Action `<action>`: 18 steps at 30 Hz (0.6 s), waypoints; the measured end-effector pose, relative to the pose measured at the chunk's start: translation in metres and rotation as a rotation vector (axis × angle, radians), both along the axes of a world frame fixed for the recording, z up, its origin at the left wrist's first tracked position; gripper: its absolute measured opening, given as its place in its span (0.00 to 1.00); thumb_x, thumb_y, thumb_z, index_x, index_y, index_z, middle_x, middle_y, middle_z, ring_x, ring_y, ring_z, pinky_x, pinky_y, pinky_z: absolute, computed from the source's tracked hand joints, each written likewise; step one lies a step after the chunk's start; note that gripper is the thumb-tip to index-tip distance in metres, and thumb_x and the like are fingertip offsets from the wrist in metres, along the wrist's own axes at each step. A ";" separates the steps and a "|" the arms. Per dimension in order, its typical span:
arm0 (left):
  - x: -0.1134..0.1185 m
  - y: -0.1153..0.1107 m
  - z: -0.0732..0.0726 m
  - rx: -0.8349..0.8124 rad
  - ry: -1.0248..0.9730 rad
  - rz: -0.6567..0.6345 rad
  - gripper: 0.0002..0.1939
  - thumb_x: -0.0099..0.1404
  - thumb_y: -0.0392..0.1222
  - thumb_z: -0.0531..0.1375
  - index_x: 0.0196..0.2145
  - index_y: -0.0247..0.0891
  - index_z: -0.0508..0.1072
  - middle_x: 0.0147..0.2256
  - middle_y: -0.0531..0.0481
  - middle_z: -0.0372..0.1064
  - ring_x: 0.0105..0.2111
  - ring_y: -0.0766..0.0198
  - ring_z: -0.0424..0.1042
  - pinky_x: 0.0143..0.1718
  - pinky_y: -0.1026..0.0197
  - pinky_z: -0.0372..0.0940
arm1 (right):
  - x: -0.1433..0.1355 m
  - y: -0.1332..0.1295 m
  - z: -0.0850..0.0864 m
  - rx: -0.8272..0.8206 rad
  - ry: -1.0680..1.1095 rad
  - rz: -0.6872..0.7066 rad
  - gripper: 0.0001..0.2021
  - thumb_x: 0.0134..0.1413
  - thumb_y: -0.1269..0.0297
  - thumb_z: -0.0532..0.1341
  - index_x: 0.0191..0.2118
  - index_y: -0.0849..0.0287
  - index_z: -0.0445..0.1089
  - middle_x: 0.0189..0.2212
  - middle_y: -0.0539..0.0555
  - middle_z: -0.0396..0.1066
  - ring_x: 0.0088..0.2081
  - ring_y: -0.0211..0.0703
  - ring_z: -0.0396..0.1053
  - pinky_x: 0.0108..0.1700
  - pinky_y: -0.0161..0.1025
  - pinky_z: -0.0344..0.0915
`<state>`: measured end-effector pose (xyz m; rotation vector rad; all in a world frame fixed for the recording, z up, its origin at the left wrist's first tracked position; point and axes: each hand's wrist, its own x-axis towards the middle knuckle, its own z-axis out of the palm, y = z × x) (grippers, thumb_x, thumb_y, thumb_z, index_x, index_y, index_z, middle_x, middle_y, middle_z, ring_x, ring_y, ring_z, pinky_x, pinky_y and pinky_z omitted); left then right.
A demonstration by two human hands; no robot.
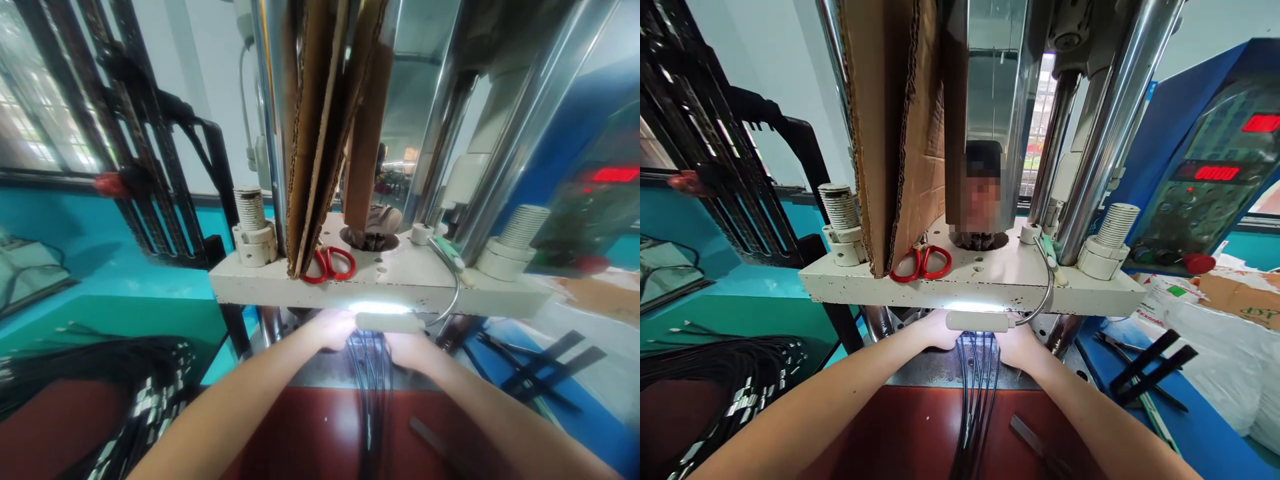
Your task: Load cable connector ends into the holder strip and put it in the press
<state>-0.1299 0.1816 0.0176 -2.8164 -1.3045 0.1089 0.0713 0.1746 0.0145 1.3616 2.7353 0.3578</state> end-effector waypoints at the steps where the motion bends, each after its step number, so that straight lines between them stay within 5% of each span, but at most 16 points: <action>1: 0.000 0.001 -0.001 -0.017 0.009 0.024 0.19 0.45 0.35 0.52 0.38 0.37 0.64 0.32 0.46 0.65 0.30 0.57 0.67 0.22 0.62 0.61 | 0.000 0.000 0.001 -0.008 -0.004 0.000 0.11 0.46 0.69 0.48 0.27 0.64 0.67 0.23 0.61 0.63 0.26 0.41 0.57 0.32 0.37 0.54; 6: 0.002 0.002 -0.002 -0.011 -0.002 0.087 0.10 0.44 0.35 0.52 0.28 0.34 0.66 0.28 0.45 0.64 0.28 0.57 0.65 0.22 0.62 0.59 | 0.005 0.005 -0.005 0.116 0.117 0.049 0.11 0.45 0.68 0.49 0.26 0.65 0.67 0.28 0.62 0.64 0.30 0.41 0.60 0.40 0.38 0.57; 11: 0.001 0.000 -0.008 0.160 -0.113 -0.022 0.15 0.43 0.34 0.52 0.33 0.34 0.66 0.34 0.44 0.64 0.35 0.55 0.65 0.31 0.57 0.63 | 0.009 0.018 -0.009 0.054 0.167 0.026 0.16 0.42 0.69 0.51 0.38 0.64 0.68 0.44 0.62 0.63 0.39 0.44 0.62 0.44 0.38 0.58; 18: -0.003 -0.007 -0.014 0.212 -0.205 0.080 0.18 0.46 0.36 0.51 0.38 0.38 0.66 0.34 0.46 0.64 0.34 0.58 0.64 0.33 0.58 0.63 | 0.003 0.017 0.006 -0.052 0.004 -0.008 0.19 0.41 0.61 0.55 0.40 0.65 0.69 0.44 0.63 0.63 0.46 0.52 0.60 0.50 0.43 0.55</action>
